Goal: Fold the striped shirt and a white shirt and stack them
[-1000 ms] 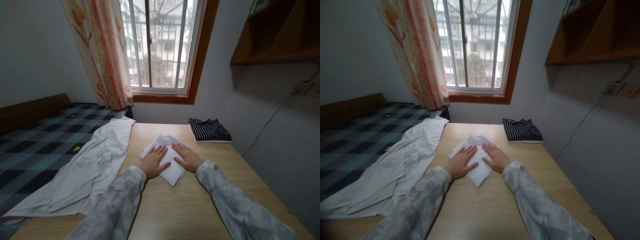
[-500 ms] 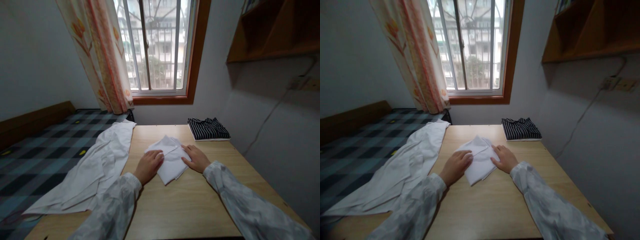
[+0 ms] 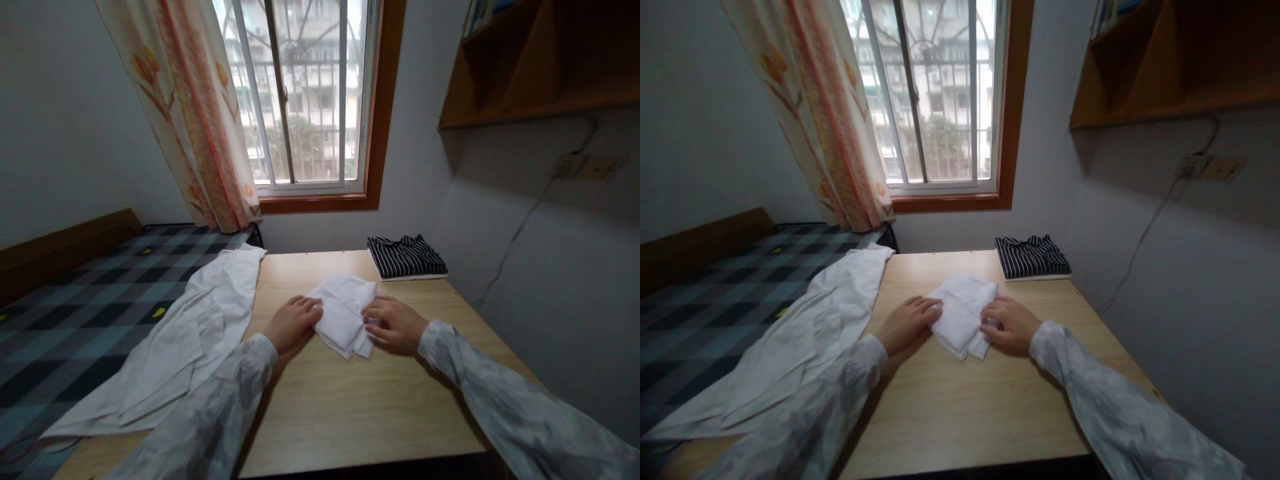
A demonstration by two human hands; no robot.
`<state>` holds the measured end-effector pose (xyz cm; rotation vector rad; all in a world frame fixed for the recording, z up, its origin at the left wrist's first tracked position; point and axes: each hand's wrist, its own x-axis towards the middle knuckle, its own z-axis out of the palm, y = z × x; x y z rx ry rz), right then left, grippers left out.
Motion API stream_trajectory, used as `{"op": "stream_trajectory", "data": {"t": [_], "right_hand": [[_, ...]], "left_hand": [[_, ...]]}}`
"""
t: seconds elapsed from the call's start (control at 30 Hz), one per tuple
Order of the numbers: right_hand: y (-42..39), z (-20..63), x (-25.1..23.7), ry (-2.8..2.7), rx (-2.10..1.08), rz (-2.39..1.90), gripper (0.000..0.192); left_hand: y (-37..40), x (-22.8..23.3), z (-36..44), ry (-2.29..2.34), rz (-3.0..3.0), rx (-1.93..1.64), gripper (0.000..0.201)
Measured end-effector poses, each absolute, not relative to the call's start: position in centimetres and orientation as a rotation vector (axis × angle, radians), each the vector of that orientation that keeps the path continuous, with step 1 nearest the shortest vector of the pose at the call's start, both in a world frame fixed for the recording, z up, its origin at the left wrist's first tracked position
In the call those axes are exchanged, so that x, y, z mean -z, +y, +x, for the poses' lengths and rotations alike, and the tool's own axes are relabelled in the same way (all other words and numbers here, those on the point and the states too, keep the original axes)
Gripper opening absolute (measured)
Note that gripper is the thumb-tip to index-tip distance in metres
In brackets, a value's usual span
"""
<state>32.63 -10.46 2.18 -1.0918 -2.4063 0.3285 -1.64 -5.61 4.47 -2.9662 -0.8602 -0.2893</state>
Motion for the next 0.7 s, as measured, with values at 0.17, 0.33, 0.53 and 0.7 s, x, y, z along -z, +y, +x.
{"op": "stream_trajectory", "data": {"t": [0.17, 0.33, 0.53, 0.7], "right_hand": [[-7.9, 35.5, -1.1, -2.286, -0.321, -1.050, 0.064], [-6.0, 37.9, 0.6, -2.399, -0.421, -1.054, 0.065], [-7.1, 36.0, 0.2, -2.277, -0.389, -1.073, 0.035], [-5.8, 34.5, 0.0, -1.592, -0.757, -1.109, 0.040]], "left_hand": [[-7.1, -3.7, 0.8, -0.730, -3.132, 0.396, 0.070], [-5.5, -2.0, 1.1, -0.888, -3.075, 0.296, 0.051], [-4.1, -2.5, 0.1, -1.217, -3.186, 0.804, 0.039], [-2.3, -4.6, 1.2, -1.515, -3.398, 1.524, 0.040]]}}
